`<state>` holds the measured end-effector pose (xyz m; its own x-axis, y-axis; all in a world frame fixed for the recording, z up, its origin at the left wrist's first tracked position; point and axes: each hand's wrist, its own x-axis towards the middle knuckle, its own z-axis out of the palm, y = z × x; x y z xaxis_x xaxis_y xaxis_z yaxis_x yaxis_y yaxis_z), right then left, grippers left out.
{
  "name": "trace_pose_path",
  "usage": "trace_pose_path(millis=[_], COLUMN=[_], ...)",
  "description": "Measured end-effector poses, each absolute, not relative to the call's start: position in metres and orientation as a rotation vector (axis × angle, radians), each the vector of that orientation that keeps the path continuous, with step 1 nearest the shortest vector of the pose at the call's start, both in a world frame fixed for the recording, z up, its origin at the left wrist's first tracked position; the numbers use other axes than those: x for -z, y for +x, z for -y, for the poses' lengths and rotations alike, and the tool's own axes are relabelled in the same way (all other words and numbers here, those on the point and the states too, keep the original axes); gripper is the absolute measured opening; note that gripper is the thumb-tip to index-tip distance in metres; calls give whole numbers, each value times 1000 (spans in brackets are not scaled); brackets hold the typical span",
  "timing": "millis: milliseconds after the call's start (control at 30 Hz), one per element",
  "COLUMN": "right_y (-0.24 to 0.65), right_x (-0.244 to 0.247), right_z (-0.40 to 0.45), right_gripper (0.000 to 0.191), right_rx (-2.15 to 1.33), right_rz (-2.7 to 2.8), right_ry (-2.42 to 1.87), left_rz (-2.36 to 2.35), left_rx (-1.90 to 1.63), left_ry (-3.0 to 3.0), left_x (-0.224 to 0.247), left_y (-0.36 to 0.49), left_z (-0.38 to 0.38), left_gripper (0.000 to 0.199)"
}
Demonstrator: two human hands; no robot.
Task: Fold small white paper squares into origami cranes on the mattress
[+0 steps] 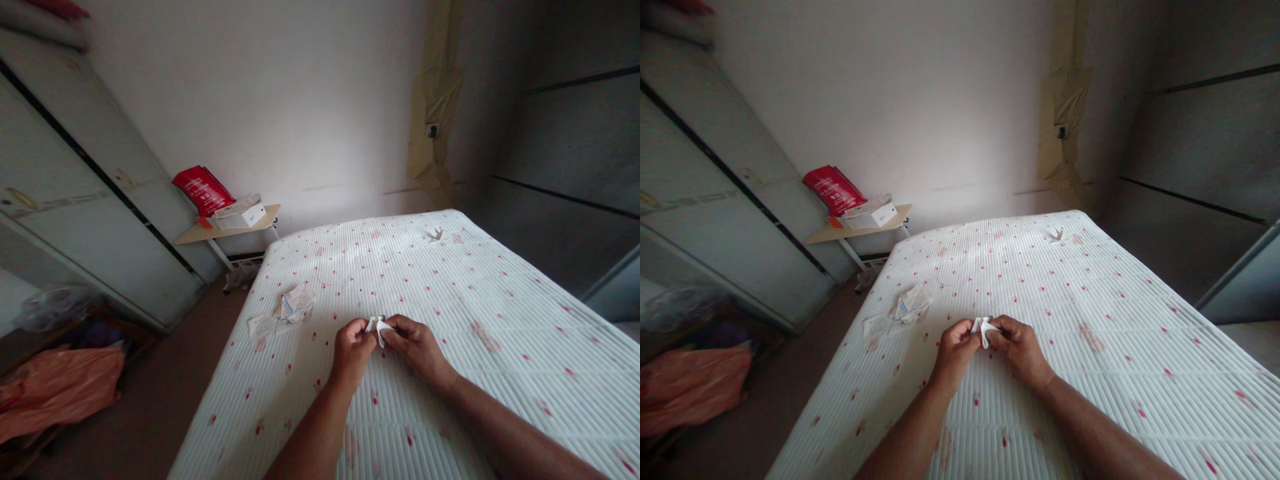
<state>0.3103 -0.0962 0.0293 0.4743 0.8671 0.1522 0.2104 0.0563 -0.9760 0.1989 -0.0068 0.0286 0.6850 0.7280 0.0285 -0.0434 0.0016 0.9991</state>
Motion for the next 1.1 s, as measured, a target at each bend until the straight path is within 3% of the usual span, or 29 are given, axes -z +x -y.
trace_pose_path(millis=[667, 1100], right_y=[308, 314], right_x=[-36, -22], right_z=[95, 91], right_gripper=[29, 30], right_rx=[-724, -617], right_rz=[882, 889], right_ry=[-1488, -1495], left_rz=[-698, -632], left_rx=[-666, -650], left_ry=[1373, 1474], left_x=[-40, -31], left_y=[199, 202], left_z=[11, 14], left_gripper=[11, 24])
